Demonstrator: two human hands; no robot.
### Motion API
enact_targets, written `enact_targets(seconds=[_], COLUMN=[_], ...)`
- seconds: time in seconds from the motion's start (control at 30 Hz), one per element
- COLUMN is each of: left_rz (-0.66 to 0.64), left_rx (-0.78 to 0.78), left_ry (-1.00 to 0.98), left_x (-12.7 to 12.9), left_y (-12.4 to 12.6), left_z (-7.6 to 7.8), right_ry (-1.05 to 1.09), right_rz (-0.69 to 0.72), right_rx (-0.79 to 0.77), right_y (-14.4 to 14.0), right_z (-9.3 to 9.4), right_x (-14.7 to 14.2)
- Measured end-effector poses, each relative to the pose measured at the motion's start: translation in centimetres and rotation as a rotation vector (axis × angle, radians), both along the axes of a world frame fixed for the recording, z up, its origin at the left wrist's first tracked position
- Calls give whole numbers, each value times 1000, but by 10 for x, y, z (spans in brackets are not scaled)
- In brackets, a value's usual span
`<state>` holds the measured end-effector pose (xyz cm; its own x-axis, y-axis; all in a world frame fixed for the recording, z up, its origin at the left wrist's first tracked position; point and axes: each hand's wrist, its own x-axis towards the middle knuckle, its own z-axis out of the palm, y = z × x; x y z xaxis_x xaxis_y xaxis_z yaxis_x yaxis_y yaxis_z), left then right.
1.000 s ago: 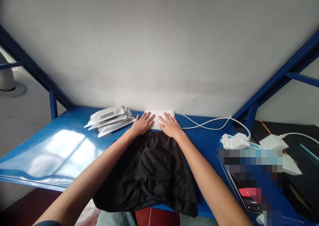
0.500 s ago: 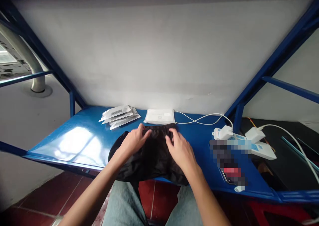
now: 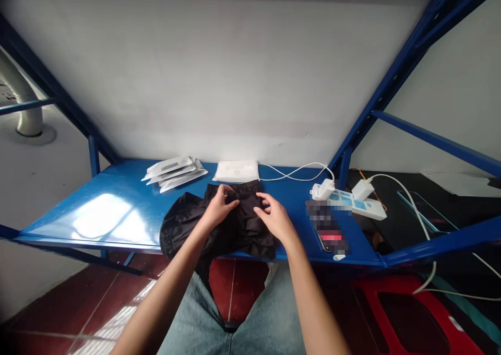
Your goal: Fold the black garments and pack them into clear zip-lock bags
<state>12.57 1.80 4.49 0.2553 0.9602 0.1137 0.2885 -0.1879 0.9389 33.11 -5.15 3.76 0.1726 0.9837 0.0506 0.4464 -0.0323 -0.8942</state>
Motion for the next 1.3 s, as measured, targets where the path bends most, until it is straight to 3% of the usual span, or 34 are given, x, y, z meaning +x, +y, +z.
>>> enact_targets(seconds=[0.1, 0.17, 0.27, 0.37, 0.67, 0.9, 1.07, 1.17, 1.3], left_rz=[108, 130, -41, -202, -277, -283, -216, -121, 76], left_rx=[129, 300, 516, 516, 484, 443, 393, 297, 21], left_ry=[160, 339, 672, 866, 993, 930, 831, 576, 117], left_x=[11, 17, 26, 34, 33, 36, 17, -6, -51], left_y=[-15, -28, -42, -47, -42, -51, -38, -31, -30], left_z=[-12, -13, -8, -5, 6, 9, 28, 33, 16], right_ry=[56, 168, 341, 337, 235, 218, 202, 186, 171], right_rz=[-23, -26, -19, -13, -31, -45, -52, -55, -48], right_rx=[-41, -53, -32, 11, 78, 74, 74, 69, 60], right_y=[-4, -8, -12, -16, -20, -22, -23, -23, -22], right_z=[-26, -40, -53, -60, -65, -65, -65, -66, -66], right_x=[9, 14, 18, 18, 11, 10, 8, 8, 8])
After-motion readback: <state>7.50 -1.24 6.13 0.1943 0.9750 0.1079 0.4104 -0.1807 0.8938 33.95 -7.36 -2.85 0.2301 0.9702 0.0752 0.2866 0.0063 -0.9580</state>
